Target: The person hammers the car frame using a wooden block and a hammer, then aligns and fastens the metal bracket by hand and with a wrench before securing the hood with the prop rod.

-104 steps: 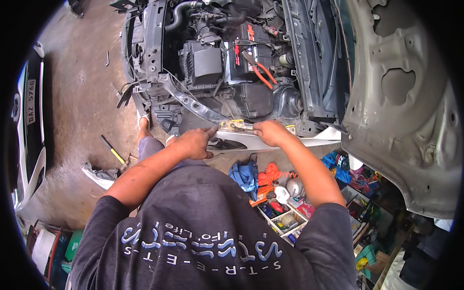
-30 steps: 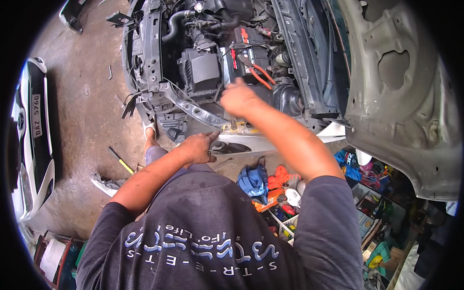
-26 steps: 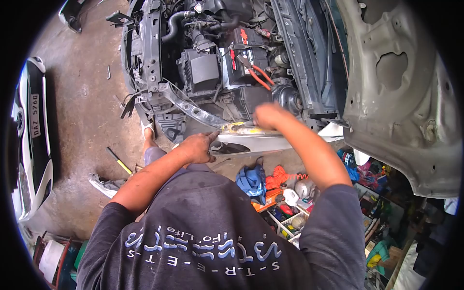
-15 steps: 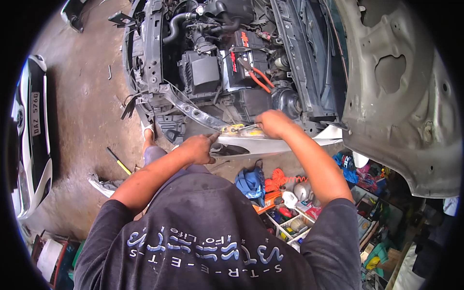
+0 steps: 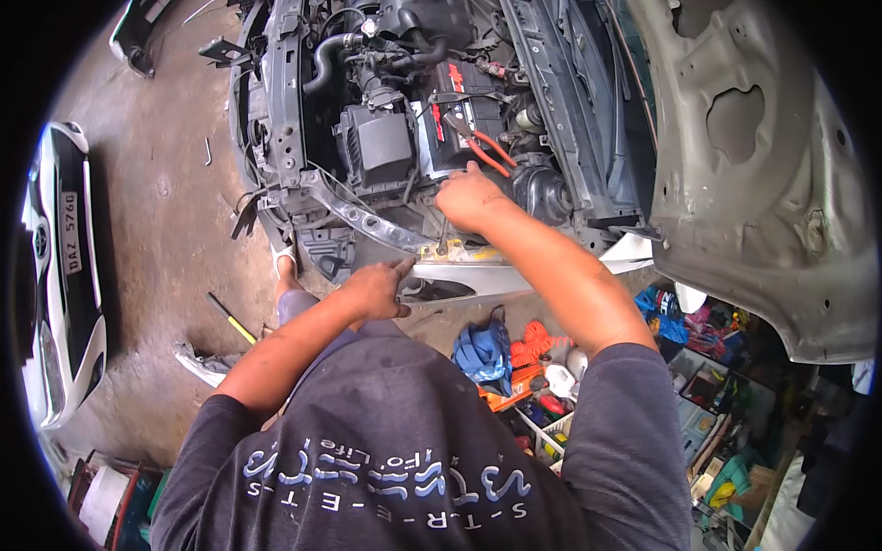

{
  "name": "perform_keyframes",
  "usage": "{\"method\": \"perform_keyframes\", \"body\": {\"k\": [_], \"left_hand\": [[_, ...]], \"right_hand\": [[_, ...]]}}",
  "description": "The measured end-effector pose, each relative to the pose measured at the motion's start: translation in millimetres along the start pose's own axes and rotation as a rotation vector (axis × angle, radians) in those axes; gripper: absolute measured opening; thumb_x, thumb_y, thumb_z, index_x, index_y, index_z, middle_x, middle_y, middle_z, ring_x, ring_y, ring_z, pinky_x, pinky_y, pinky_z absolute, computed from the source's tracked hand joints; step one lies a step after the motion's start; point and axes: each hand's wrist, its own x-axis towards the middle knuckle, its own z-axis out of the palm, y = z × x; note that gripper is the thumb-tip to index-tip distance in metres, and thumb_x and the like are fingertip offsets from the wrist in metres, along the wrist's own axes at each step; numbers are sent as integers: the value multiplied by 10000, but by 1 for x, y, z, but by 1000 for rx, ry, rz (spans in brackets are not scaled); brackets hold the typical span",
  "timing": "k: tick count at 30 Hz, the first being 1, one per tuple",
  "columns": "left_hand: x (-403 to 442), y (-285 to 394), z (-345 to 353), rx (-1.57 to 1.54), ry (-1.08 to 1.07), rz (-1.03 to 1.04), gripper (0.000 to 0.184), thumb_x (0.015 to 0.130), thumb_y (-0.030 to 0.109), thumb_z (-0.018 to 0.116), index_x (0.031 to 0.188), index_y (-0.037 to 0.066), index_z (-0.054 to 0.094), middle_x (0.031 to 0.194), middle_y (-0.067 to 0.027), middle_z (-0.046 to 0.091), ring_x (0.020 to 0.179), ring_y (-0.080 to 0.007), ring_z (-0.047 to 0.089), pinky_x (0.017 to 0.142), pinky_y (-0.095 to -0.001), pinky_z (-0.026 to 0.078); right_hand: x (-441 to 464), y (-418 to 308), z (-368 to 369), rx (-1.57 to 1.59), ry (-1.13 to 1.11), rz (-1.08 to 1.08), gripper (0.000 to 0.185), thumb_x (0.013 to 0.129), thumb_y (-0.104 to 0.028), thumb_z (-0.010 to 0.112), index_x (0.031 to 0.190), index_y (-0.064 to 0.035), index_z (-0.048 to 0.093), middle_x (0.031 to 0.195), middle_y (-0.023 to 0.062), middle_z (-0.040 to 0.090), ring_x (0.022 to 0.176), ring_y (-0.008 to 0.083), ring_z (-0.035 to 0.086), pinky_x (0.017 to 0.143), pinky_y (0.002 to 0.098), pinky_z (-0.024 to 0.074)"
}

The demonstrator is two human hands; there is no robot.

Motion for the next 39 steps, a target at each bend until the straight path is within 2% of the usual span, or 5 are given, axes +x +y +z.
{"method": "perform_keyframes", "body": {"k": [3, 5, 9, 18, 39], "left_hand": [[0, -1, 3, -20, -3, 0, 1040, 743, 371, 831, 1593, 51, 323, 1406, -232, 587, 1255, -401, 594, 1044, -448, 498], [0, 0, 1, -27, -15, -19, 1038, 747, 366, 830, 1594, 48, 320, 1414, -230, 581, 1260, -400, 591, 1051, -444, 495], [-2, 1, -6, -45, -12, -3, 1040, 754, 369, 826, 1597, 42, 311, 1429, -230, 571, 1262, -398, 590, 1052, -441, 495], [-2, 5, -11, -8, -95, -17, 1035, 783, 384, 808, 1605, 33, 286, 1423, -237, 575, 1263, -395, 594, 1054, -440, 495], [2, -1, 0, -23, -13, -2, 1041, 745, 373, 822, 1583, 14, 320, 1409, -260, 581, 1262, -414, 589, 1060, -447, 489]], "right_hand": [[-11, 5, 17, 59, 28, 29, 230, 875, -176, 610, 1011, -99, 778, 1123, 123, 737, 1157, 307, 663, 1052, 638, 413], [-35, 10, 33, 205, -263, 256, 242, 904, -218, 622, 1055, -92, 764, 1128, 147, 737, 1125, 337, 675, 1019, 597, 463], [-80, -1, 84, 541, -226, 278, 249, 961, -291, 609, 1114, -142, 737, 1093, 167, 731, 1074, 398, 675, 930, 467, 540], [-51, 21, 21, 259, -142, 148, 224, 910, -187, 613, 1079, -151, 756, 1094, 154, 735, 1119, 363, 662, 1035, 648, 416], [33, -22, -29, -99, -98, -163, 224, 879, -176, 621, 1005, -112, 794, 1095, 62, 754, 1147, 250, 645, 1036, 529, 420]]}}
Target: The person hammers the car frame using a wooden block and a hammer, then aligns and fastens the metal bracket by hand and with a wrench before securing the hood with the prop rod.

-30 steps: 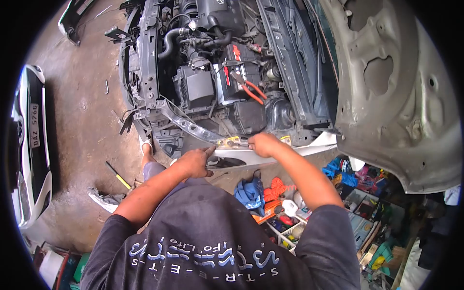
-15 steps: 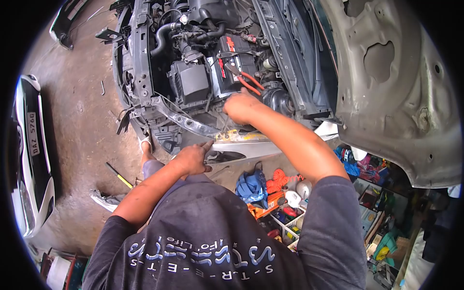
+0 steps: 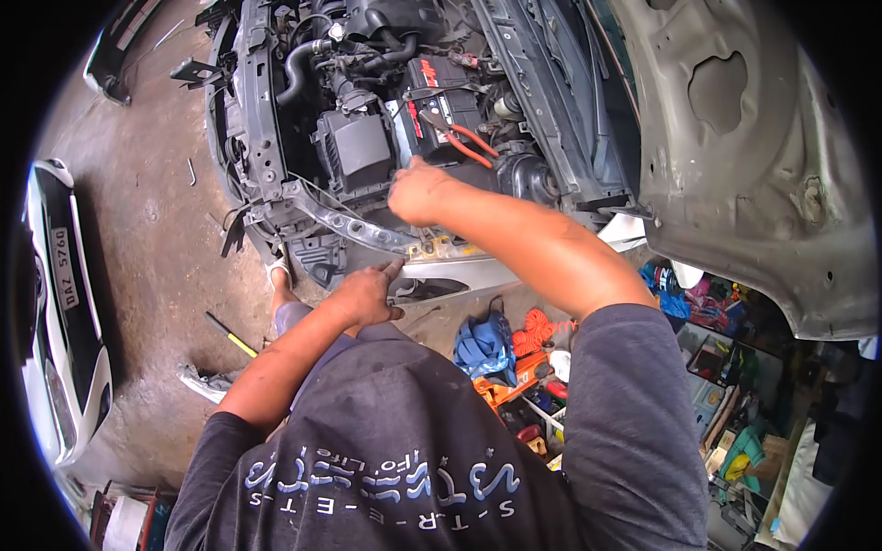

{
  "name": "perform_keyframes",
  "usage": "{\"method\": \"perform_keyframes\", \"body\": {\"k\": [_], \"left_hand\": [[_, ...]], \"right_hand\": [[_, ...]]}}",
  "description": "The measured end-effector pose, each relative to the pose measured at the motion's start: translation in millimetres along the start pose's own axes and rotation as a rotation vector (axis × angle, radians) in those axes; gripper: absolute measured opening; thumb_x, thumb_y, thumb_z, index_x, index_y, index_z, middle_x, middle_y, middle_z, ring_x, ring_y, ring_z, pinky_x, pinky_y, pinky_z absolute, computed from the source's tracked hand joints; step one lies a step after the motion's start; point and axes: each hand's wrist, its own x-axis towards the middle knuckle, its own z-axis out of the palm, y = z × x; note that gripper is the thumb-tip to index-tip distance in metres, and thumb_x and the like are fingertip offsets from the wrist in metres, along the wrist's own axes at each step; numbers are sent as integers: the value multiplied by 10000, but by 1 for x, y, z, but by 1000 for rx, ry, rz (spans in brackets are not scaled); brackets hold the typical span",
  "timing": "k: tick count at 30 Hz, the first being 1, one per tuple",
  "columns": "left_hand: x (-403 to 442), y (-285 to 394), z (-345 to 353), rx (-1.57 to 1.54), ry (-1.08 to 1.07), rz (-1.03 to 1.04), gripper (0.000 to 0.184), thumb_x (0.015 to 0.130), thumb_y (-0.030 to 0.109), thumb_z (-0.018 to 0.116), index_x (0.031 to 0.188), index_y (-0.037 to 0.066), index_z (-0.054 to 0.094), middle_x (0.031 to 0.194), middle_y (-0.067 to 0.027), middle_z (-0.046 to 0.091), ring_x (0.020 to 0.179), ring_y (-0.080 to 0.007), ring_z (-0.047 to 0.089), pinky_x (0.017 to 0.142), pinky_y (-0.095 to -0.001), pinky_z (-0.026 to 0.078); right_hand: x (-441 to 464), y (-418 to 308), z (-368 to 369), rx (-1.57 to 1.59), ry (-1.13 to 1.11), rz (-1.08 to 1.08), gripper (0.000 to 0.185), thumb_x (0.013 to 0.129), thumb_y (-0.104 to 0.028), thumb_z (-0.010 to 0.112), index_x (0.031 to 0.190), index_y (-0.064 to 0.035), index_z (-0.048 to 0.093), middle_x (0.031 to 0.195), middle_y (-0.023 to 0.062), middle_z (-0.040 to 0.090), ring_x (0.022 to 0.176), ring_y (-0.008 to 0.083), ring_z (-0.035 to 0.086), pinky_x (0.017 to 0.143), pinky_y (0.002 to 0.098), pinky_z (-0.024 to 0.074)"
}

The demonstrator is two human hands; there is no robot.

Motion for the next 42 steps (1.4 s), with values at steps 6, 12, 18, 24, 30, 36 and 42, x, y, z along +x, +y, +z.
{"method": "perform_keyframes", "body": {"k": [6, 12, 18, 24, 30, 36, 42], "left_hand": [[2, 0, -2, 17, -27, -6, 1045, 749, 385, 813, 1596, 40, 308, 1442, -258, 556, 1278, -418, 578, 1068, -449, 486], [-2, 0, -3, -6, -25, -13, 1041, 754, 377, 819, 1599, 50, 307, 1444, -252, 555, 1292, -412, 570, 1068, -453, 488], [-1, -1, -5, -23, -54, -23, 1042, 762, 381, 822, 1600, 45, 301, 1454, -241, 549, 1299, -406, 565, 1078, -450, 480], [1, 1, -5, -9, -73, -19, 1050, 767, 389, 819, 1605, 45, 288, 1458, -239, 547, 1306, -400, 561, 1089, -443, 470], [1, 0, -7, -2, -84, -23, 1036, 776, 384, 809, 1607, 50, 288, 1450, -241, 555, 1300, -402, 566, 1088, -445, 472], [4, -2, -2, 12, -73, -14, 1034, 772, 379, 804, 1606, 46, 290, 1437, -244, 563, 1287, -404, 574, 1080, -447, 476], [4, -1, -2, 31, -46, 11, 1025, 766, 398, 793, 1588, 15, 315, 1395, -259, 588, 1261, -405, 593, 1068, -447, 484]], "right_hand": [[17, -25, -4, -57, 20, -81, 202, 869, -217, 631, 930, -118, 796, 1037, 62, 759, 1107, 234, 660, 1001, 511, 439], [-57, 30, 45, 351, -271, 270, 218, 930, -239, 628, 1064, -131, 762, 1091, 150, 738, 1087, 351, 684, 1029, 576, 434], [-89, 20, 83, 615, -285, 350, 305, 998, -303, 598, 1261, -181, 694, 1226, 149, 703, 1236, 363, 612, 1089, 601, 400], [-87, 31, 49, 482, -206, 345, 250, 986, -259, 606, 1181, -171, 735, 1172, 128, 724, 1210, 348, 625, 1111, 594, 380], [-40, 23, 38, 124, -32, 114, 237, 868, -141, 624, 1039, -154, 788, 1106, 95, 746, 1152, 294, 644, 1060, 615, 401], [-7, -6, 5, -25, 59, 15, 202, 883, -202, 632, 976, -155, 806, 1056, 16, 761, 1164, 217, 622, 1005, 520, 405], [14, -32, 1, -87, 185, -189, 193, 855, -237, 633, 864, -160, 809, 1001, -4, 739, 1118, 215, 611, 1096, 533, 386]]}}
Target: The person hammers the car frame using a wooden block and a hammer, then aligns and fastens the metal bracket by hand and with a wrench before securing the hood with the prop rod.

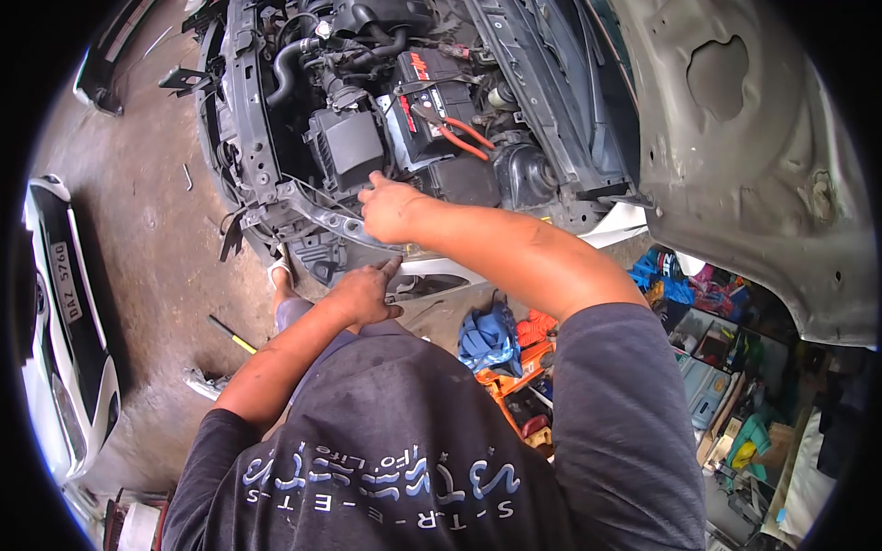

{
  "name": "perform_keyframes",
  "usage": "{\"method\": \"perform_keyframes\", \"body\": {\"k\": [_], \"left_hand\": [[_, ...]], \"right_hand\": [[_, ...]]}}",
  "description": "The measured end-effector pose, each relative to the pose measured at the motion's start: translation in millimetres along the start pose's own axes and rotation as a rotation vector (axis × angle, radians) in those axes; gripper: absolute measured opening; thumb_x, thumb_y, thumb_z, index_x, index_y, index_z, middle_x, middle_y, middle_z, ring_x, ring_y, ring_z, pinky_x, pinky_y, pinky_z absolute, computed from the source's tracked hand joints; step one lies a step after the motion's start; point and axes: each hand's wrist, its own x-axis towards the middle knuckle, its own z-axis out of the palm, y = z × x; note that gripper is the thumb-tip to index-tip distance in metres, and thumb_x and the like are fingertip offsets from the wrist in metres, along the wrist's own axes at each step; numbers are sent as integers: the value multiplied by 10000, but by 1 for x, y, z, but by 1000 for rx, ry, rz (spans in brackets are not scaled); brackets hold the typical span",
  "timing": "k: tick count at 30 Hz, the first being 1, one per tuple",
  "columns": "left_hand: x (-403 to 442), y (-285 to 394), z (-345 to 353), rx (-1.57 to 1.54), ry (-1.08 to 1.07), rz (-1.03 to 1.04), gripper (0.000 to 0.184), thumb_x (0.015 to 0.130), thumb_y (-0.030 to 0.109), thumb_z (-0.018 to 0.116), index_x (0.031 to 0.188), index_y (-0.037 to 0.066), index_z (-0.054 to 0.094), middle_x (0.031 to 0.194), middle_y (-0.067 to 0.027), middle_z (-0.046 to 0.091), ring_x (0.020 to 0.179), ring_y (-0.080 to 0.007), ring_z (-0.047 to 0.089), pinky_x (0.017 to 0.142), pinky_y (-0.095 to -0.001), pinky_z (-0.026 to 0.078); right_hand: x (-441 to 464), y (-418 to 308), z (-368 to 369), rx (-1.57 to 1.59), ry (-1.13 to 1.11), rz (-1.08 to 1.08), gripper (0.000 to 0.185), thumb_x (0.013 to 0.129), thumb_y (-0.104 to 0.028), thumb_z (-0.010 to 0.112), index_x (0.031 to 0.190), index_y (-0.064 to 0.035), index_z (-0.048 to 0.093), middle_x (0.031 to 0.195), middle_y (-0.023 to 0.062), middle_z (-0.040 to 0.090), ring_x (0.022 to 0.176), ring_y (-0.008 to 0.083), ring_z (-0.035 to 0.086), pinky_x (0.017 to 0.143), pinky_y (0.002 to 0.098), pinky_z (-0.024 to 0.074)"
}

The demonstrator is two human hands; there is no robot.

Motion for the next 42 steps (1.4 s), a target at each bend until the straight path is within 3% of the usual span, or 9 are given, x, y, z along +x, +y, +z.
{"method": "perform_keyframes", "body": {"k": [1, 5, 15, 22, 26, 30, 34, 38, 42], "left_hand": [[0, 0, 0, 3, 6, 2, 1019, 763, 398, 792, 1580, 6, 327, 1387, -261, 594, 1257, -405, 596, 1067, -444, 485], [2, 0, -1, 7, 10, 8, 1008, 756, 392, 795, 1565, -12, 351, 1378, -267, 601, 1244, -406, 605, 1058, -442, 492], [-4, -3, -3, -50, 20, 5, 1010, 759, 396, 801, 1577, 18, 343, 1399, -251, 594, 1247, -411, 601, 1050, -450, 498], [-1, 2, -7, 35, 23, 13, 1027, 769, 416, 803, 1592, 37, 320, 1379, -281, 594, 1243, -416, 602, 1047, -448, 496], [7, 18, -15, 129, 5, -47, 845, 810, 485, 774, 1461, 25, 494, 1273, -255, 648, 1192, -396, 628, 1006, -443, 520], [41, 21, -9, 214, 551, -18, 639, 904, 536, 671, 1257, 4, 645, 1179, -178, 690, 1184, -378, 613, 1119, -465, 401], [78, -1, -19, 304, 212, -79, 773, 921, 734, 485, 1119, 41, 764, 1176, -189, 726, 1208, -358, 625, 1139, -557, 325], [85, -1, -27, 258, 87, -130, 802, 886, 793, 490, 1064, 68, 783, 1102, -186, 751, 1111, -338, 689, 1009, -535, 387], [77, 6, -29, 288, 94, -88, 805, 848, 815, 535, 1081, 83, 776, 1109, -188, 743, 1128, -328, 678, 1030, -523, 367]], "right_hand": [[6, -2, -4, -22, -105, -16, 213, 911, -230, 619, 973, -170, 813, 1076, -14, 759, 1188, 206, 597, 1064, 514, 373], [19, -3, 2, -32, -133, -34, 192, 867, -219, 630, 901, -161, 810, 1005, -12, 741, 1118, 207, 614, 1082, 517, 397], [-43, 39, 29, 327, -135, 294, 275, 859, -177, 656, 1112, -224, 753, 1172, 35, 692, 1222, 262, 599, 1050, 580, 391], [-65, 7, 54, 296, 197, 419, 348, 853, -223, 660, 1180, -104, 666, 1366, 133, 566, 1323, 338, 487, 1121, 577, 342], [-63, 3, 64, 140, 312, 345, 332, 913, -151, 537, 1212, -87, 667, 1525, 115, 500, 1410, 338, 436, 1152, 594, 327], [-60, 14, 65, 133, 177, 252, 357, 880, -241, 621, 1170, -39, 664, 1404, 138, 565, 1326, 326, 510, 1073, 556, 423], [-61, 27, 38, 145, 76, 112, 591, 741, -472, 818, 1130, -51, 678, 1247, 100, 608, 1214, 299, 569, 977, 460, 481], [-56, 41, 45, 139, 74, 2, 580, 738, -496, 831, 1109, -74, 688, 1197, 74, 635, 1198, 261, 587, 962, 428, 480], [-60, 48, 50, 125, 113, -42, 524, 761, -484, 818, 1085, -94, 685, 1169, 69, 642, 1182, 257, 601, 1004, 429, 443]]}}
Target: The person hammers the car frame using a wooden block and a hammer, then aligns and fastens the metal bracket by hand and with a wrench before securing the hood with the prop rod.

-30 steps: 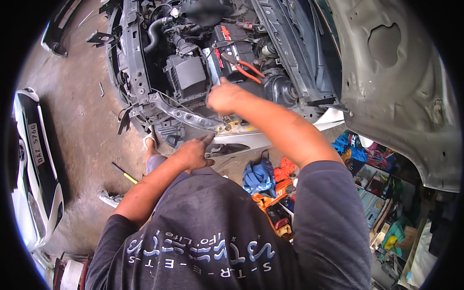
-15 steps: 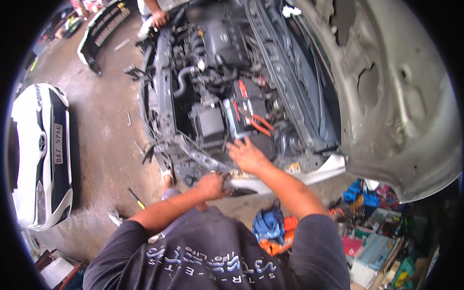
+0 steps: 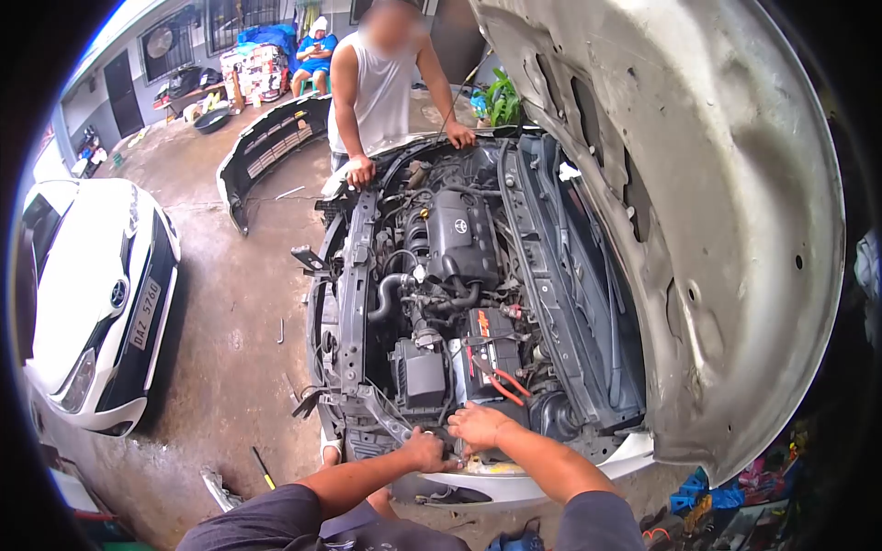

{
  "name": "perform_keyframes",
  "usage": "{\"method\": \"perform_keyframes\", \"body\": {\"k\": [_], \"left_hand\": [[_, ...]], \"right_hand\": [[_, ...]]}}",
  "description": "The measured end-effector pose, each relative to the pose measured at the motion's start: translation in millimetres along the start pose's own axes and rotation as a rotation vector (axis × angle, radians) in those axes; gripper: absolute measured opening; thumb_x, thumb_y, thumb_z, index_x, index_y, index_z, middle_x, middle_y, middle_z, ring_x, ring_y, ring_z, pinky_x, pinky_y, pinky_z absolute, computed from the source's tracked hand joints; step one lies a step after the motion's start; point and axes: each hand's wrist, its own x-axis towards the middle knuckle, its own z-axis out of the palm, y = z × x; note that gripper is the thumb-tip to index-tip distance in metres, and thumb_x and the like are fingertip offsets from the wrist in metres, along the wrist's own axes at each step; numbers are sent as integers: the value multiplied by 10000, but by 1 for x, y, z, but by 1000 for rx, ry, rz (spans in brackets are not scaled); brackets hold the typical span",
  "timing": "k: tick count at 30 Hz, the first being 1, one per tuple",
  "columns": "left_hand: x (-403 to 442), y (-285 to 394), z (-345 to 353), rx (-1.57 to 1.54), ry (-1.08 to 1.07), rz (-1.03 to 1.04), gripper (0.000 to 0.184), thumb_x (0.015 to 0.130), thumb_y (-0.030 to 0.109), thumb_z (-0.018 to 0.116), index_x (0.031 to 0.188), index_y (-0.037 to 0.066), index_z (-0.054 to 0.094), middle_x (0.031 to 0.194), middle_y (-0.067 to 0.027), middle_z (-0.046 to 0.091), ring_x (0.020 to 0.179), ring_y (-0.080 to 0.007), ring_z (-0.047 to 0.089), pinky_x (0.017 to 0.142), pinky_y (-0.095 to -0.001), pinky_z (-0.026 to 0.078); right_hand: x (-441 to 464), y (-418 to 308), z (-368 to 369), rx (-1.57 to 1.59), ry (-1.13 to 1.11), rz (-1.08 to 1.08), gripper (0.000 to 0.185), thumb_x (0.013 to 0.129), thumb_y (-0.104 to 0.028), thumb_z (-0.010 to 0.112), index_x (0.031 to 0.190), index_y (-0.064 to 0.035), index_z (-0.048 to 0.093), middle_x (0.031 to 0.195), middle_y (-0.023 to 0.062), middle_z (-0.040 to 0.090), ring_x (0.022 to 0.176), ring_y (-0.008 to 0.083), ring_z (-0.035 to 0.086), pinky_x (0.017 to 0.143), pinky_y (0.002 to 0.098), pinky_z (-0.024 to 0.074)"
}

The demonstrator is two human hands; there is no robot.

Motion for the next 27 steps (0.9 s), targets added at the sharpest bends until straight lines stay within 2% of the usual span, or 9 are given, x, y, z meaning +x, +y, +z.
{"method": "perform_keyframes", "body": {"k": [6, 9, 13, 16, 18, 19, 22, 25, 27], "left_hand": [[-3, 2, -1, -78, 74, -43, 879, 829, 847, 522, 952, 23, 801, 1036, -213, 747, 1106, -347, 674, 1061, -517, 359], [-5, 6, -9, -54, 1, -65, 858, 833, 828, 541, 1054, 34, 778, 1079, -211, 745, 1133, -335, 675, 1048, -513, 357], [2, 0, 0, -36, -9, -64, 865, 838, 833, 529, 1058, 36, 780, 1076, -206, 748, 1136, -336, 674, 1051, -521, 353], [2, -1, 5, -78, 59, -51, 934, 809, 881, 506, 941, 1, 790, 1010, -217, 746, 1072, -346, 680, 1038, -512, 349], [5, -1, 0, -76, -57, -50, 910, 818, 858, 524, 1119, 35, 766, 1165, -197, 731, 1189, -348, 652, 1061, -549, 345], [7, -5, 4, -74, -52, -52, 910, 818, 858, 524, 1119, 35, 766, 1165, -197, 731, 1189, -348, 652, 1061, -549, 345], [12, -9, 3, -85, -90, -25, 965, 772, 882, 550, 1199, 39, 741, 1273, -195, 695, 1257, -352, 616, 1080, -558, 334], [14, -11, 1, -66, -162, -25, 1000, 721, 886, 598, 1247, 45, 720, 1334, -200, 662, 1302, -359, 580, 1089, -560, 326], [12, -12, -1, -65, -137, 11, 997, 716, 882, 607, 1250, 47, 718, 1315, -200, 670, 1292, -362, 585, 1086, -555, 329]], "right_hand": [[-12, 4, 14, 106, 98, 67, 514, 766, -513, 808, 1056, -107, 686, 1114, 68, 651, 1162, 251, 611, 995, 445, 411], [-21, -2, 14, 151, 134, 113, 516, 762, -515, 811, 1050, -106, 686, 1094, 71, 651, 1148, 253, 614, 987, 452, 409], [-27, -10, 18, 176, 169, 208, 520, 759, -518, 814, 1052, -107, 686, 1084, 72, 653, 1132, 261, 616, 970, 450, 418], [-28, -16, 19, 145, 167, 217, 539, 756, -520, 815, 1061, -96, 681, 1104, 79, 645, 1145, 270, 606, 963, 443, 428], [-27, -19, 14, 78, 182, 203, 544, 753, -496, 829, 1070, -81, 677, 1136, 94, 633, 1166, 289, 592, 957, 436, 437], [-27, -23, 9, 73, 185, 202, 544, 753, -496, 829, 1070, -81, 677, 1136, 94, 633, 1166, 289, 592, 957, 436, 437], [-30, -33, -1, -4, 138, 192, 417, 807, -381, 787, 1068, -77, 672, 1157, 103, 624, 1177, 296, 583, 957, 444, 439], [-27, -52, 9, -77, 229, 398, 200, 924, -188, 553, 1039, -107, 696, 1122, 85, 620, 1164, 251, 580, 973, 464, 433], [-17, -48, 27, -95, 314, 443, 169, 893, -203, 588, 973, -106, 700, 1093, 89, 627, 1124, 267, 593, 943, 460, 439]]}}
